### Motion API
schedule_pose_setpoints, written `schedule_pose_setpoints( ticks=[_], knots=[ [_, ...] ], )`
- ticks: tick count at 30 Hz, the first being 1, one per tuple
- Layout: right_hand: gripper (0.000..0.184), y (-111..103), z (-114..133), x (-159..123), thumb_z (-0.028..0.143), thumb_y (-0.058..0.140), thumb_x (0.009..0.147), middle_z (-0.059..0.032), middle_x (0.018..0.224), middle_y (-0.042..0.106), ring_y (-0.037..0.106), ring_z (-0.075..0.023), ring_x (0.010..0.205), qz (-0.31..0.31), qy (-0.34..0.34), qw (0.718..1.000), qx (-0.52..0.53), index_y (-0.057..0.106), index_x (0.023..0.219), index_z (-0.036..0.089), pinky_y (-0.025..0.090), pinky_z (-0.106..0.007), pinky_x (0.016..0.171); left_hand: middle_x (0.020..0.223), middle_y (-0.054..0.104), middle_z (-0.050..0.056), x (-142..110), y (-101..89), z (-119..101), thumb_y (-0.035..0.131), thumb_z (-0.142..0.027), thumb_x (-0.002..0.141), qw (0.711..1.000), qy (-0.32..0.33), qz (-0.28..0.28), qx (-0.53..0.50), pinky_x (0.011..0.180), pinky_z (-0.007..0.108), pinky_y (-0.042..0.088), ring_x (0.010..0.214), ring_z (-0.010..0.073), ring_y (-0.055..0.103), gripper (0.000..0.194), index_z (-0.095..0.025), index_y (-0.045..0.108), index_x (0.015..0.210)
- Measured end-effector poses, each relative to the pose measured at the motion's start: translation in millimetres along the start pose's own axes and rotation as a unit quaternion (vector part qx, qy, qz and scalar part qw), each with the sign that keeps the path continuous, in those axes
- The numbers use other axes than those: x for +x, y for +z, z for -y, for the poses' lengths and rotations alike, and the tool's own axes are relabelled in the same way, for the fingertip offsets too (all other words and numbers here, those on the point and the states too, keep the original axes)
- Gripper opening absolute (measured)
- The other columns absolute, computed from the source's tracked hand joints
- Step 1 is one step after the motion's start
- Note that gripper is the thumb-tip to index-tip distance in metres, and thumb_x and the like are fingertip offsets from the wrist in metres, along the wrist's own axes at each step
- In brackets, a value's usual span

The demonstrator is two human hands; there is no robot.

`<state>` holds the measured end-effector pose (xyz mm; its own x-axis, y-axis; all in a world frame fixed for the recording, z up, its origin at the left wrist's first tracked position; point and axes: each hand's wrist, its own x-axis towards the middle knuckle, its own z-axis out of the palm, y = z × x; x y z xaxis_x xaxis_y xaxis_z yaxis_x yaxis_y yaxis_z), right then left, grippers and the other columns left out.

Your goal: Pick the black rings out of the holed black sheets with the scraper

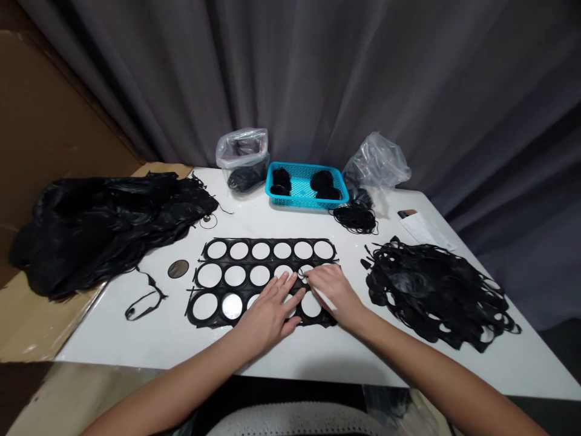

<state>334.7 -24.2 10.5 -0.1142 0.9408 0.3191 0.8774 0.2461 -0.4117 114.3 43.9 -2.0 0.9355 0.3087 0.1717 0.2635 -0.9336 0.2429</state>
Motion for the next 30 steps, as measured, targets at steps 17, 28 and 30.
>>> schedule_pose_setpoints(
  ticks=[17,28,30],
  knots=[
    [0.013,-28,42,-33,0.03,0.055,0.089,-0.0039,0.092,0.07,0.062,-0.0217,0.089,0.044,0.249,0.925,0.284,0.061,0.079,0.022,0.045,-0.035,0.083,0.156,0.037,0.015,-37,0.8,-39,0.059,-0.038,0.096,0.999,0.022,-0.025,0.01,0.118,0.047,0.031,0.145,0.0299,0.034,0.051,-0.02,0.047,0.142],
    [0.014,-4,51,-52,0.025,0.055,0.09,-0.0025,0.089,0.065,0.057,-0.0215,0.095,0.016,0.217,0.941,0.261,0.057,0.076,0.023,0.044,-0.037,0.089,0.158,0.033,0.015,-38,2.5,-40,0.062,-0.036,0.094,1.0,0.013,0.001,0.012,0.119,0.048,0.028,0.147,0.0307,0.029,0.054,-0.022,0.046,0.144],
    [0.014,-4,52,-53,0.025,0.056,0.09,-0.0027,0.089,0.065,0.057,-0.0216,0.095,0.016,0.214,0.942,0.257,0.057,0.076,0.023,0.045,-0.037,0.089,0.158,0.034,0.015,-38,2.8,-40,0.061,-0.036,0.094,1.0,0.013,0.002,0.011,0.119,0.048,0.028,0.147,0.0309,0.029,0.053,-0.022,0.046,0.143]
  ],
)
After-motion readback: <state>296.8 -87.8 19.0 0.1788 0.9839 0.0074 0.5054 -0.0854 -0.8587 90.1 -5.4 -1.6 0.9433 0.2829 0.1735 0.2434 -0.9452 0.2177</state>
